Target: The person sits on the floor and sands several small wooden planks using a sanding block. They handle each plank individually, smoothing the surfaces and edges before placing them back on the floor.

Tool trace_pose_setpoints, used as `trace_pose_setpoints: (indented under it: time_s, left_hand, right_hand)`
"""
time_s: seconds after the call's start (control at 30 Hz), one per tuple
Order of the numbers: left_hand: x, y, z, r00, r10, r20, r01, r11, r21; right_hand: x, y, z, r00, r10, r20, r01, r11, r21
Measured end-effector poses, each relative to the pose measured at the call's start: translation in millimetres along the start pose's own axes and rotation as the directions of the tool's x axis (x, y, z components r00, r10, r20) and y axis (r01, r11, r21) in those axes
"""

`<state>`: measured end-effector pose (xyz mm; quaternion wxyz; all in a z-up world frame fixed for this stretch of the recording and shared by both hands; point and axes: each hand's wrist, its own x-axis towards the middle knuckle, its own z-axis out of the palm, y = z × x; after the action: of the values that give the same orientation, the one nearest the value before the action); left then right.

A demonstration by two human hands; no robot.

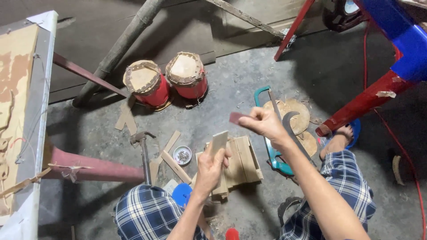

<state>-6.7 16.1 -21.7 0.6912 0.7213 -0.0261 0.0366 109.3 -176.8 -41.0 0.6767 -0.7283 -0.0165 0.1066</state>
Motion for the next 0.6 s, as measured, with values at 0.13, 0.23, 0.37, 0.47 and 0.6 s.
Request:
trace_pose_setpoints:
  time_s: [0.13,0.23,0.37,0.47,0.6]
  left_hand:
    - [3.6,4.7,2.3,1.000,-0.006,-0.011,0.006,1.000,0.003]
    - [-0.2,-11.0,1.0,0.999,-0.039,0.031,0.041,0.998,-0.053]
    - [0.3,4.2,-4.3,0.999,-0.021,0.027,0.022,0.999,-0.041]
    - [1.5,-5.9,-5.1,0.999,-0.026,0.043,0.027,0.999,-0.021]
    - [-2.2,-14.8,-2.3,0.997,-0.020,0.070,0.024,0.999,-0.044]
  right_hand:
    - [-16.8,-17.4,20.9,0.999,0.011,0.040,-0.015,0.996,0.090]
    - [-19.6,-14.0,32.7,0.991,0.014,0.135,-0.017,1.000,0.023]
    - [2.4,2.7,2.4,0.995,-0.002,0.103,0.005,1.000,-0.025]
    - [-8.8,-10.3,9.1,0.998,0.016,0.063,-0.017,1.000,0.014]
    - [-13.5,3.4,32.7,0.983,0.040,0.177,-0.041,0.999,0.002]
